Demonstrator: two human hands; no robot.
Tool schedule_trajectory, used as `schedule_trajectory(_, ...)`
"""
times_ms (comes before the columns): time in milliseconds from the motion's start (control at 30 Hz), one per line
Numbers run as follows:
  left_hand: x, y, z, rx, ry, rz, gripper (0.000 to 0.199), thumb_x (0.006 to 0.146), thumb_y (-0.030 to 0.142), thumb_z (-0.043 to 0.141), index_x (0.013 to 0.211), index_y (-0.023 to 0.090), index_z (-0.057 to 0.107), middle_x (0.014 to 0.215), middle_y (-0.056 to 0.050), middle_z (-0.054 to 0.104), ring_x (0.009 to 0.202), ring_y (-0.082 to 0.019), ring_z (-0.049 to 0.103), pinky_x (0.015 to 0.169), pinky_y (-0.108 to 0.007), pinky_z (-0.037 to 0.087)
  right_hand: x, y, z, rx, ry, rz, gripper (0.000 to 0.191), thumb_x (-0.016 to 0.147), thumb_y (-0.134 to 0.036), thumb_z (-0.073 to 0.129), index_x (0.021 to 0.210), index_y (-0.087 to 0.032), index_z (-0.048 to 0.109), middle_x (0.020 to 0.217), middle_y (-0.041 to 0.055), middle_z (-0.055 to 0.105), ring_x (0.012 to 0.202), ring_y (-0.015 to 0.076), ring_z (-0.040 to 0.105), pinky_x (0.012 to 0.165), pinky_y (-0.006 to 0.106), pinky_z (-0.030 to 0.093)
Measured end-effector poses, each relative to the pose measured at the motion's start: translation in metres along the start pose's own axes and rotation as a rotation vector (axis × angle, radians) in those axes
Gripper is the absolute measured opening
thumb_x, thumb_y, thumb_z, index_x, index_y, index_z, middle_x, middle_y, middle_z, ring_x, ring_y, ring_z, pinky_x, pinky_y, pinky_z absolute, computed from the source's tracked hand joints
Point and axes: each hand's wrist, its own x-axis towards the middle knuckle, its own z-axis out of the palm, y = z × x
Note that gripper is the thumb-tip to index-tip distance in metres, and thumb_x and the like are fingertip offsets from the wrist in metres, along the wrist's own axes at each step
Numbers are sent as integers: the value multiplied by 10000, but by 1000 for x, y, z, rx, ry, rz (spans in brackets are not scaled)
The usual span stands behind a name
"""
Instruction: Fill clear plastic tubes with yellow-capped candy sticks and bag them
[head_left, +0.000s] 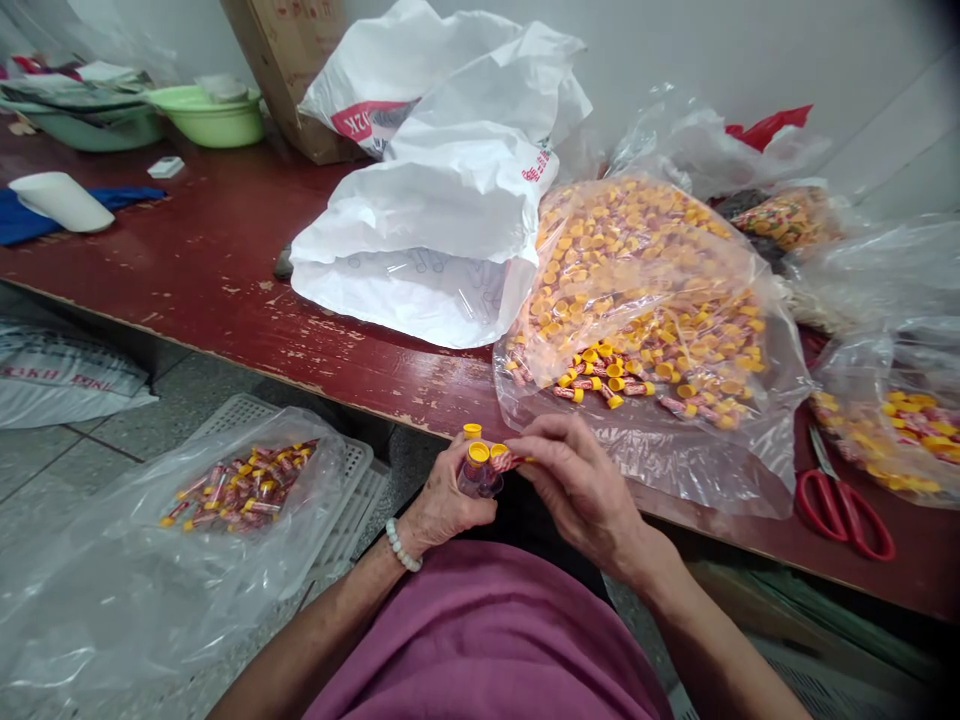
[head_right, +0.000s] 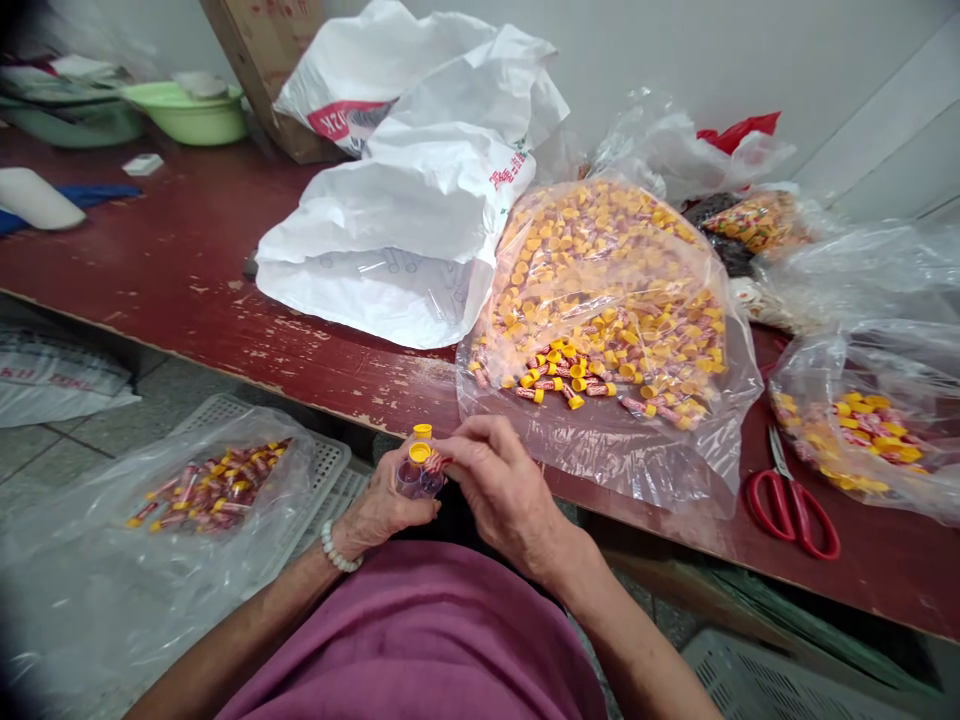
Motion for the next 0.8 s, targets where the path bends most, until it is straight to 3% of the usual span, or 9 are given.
schedule_trajectory(133,0,-9,4,73,36,106,371,497,-6,544,836,143,562,862,-6,482,742,-126,467,622,-220,405,2,-8,15,88,-127,-70,380,900,-98,443,1249,-248,458,1100,75,510,1004,142,537,839,292,516)
schedule_trajectory(267,-1,-15,4,111,63,194,399,496,-20,526,854,154,557,894,-13,499,814,-150,482,700,-246,432,6,-8,15,111,-122,-76,401,890,-107,474,1268,-230,422,1169,84,530,1100,164,512,933,334,480)
schedule_trajectory(467,-2,-6,-2,74,48,153,396,499,-40,532,846,147,570,894,-16,488,766,-131,487,668,-238,439,5,-9,17,-8,4,-19,299,844,-55,437,1070,-211,554,1145,92,516,1067,198,500,865,376,474)
schedule_trajectory(667,-1,-11,-3,78,50,134,177,652,122,615,823,152,581,884,-40,559,846,-170,517,767,-289,445,-2,-21,30,-70,-180,-40,308,857,-226,494,1160,-221,550,1233,85,521,1148,249,443,964,475,379)
schedule_trajectory(800,0,-7,-5,32,36,98,202,576,108,629,756,153,551,819,-13,539,787,-158,500,719,-274,427,0,-3,17,-21,-127,41,284,899,-282,448,1153,-227,564,1266,90,487,1172,220,451,965,415,404)
